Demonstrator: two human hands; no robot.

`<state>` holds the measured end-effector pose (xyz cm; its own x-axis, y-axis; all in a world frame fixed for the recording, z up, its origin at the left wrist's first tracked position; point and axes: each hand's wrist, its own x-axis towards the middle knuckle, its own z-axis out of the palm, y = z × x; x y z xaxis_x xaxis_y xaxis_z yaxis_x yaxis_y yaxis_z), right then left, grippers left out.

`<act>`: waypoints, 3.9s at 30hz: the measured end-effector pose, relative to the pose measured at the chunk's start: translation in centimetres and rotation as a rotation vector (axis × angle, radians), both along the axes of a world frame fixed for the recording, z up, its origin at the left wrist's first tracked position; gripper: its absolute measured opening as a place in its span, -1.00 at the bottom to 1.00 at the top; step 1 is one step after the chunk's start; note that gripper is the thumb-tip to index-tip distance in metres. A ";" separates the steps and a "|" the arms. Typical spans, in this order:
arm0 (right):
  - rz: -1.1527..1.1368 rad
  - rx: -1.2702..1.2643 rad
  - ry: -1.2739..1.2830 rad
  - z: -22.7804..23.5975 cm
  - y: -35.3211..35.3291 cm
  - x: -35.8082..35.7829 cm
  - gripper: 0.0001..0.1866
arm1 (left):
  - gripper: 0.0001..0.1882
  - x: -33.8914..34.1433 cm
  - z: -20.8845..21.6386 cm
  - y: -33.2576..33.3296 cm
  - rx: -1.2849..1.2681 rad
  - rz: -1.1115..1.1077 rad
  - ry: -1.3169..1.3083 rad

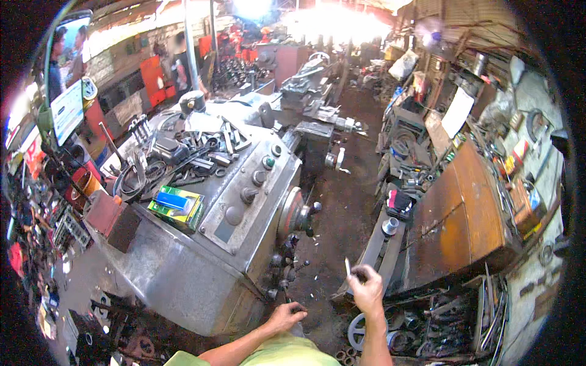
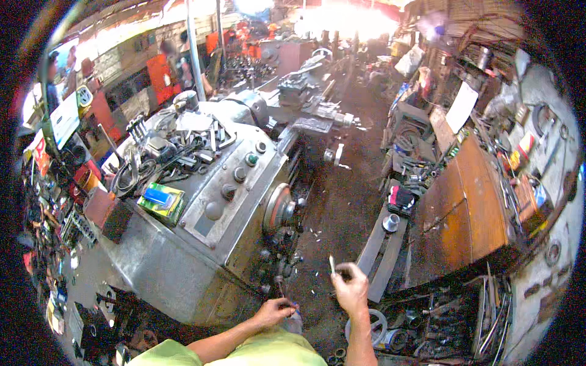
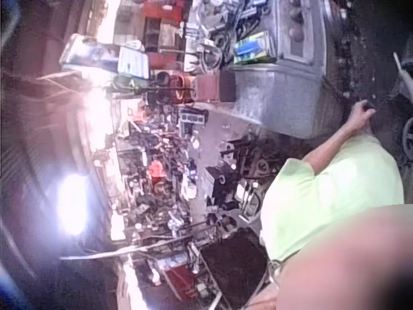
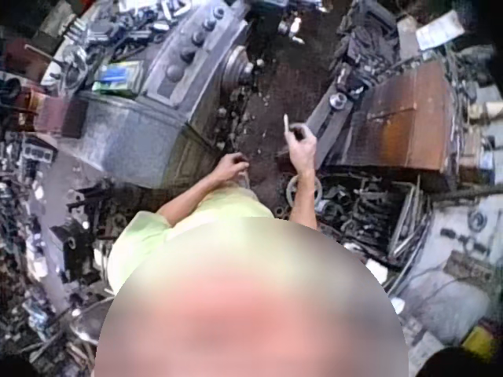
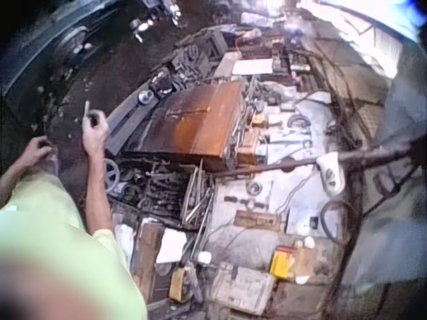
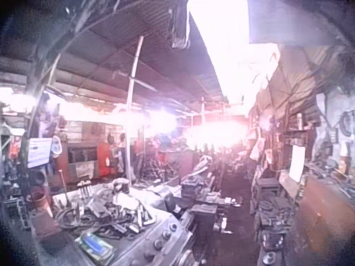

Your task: The person repeatedly grinds small metal pieces against a bench grinder wheel, creating sparks. They pause to inspect the pieces and reposition them, then continue grinding. The person also briefly walks to a lathe and picks up a small metal rod before returning to the grinder.

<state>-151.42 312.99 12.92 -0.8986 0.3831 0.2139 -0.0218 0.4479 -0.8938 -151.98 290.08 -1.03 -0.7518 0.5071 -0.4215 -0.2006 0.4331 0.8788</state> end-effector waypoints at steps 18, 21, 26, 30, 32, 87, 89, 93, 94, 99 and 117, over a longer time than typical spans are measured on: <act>0.553 0.308 0.519 16.1 -7.1 -36.0 -0.80 | -0.63 -4.1 4.0 -0.6 0.197 0.364 -0.021; 0.651 0.330 0.543 17.5 -10.1 -41.3 -0.79 | -0.64 -3.5 4.6 -0.2 0.200 0.537 -0.139; 0.832 0.433 0.507 18.5 -14.4 -47.9 -0.75 | -0.59 -2.7 3.9 1.7 0.111 0.831 -0.150; 0.937 0.513 0.572 18.6 -17.2 -50.6 -0.76 | -0.60 -2.0 4.3 4.5 0.036 1.029 -0.090; 1.053 0.644 0.496 18.4 -17.6 -51.3 -0.77 | -0.62 -2.2 5.2 5.9 -0.020 1.136 -0.096; 0.705 0.048 0.996 11.7 -16.8 -53.1 -0.78 | -0.82 -29.7 37.3 -8.9 -1.671 0.518 0.907; 0.715 0.065 0.959 11.7 -16.6 -52.9 -0.75 | -0.75 -29.3 38.0 -9.5 -1.749 0.540 0.856; 0.741 0.043 0.944 11.8 -16.6 -52.9 -0.72 | -0.66 -29.4 38.5 -9.4 -1.660 0.568 0.661; 0.739 0.042 0.951 11.8 -16.6 -52.9 -0.72 | -0.65 -29.5 38.5 -9.4 -1.614 0.556 0.672; 0.732 0.032 0.978 11.7 -16.7 -53.1 -0.73 | -0.57 -30.3 37.5 -8.7 -1.482 0.492 0.752; 0.733 -0.003 0.986 11.4 -16.7 -53.3 -0.74 | -0.76 -35.5 35.9 -6.7 -1.432 0.579 0.652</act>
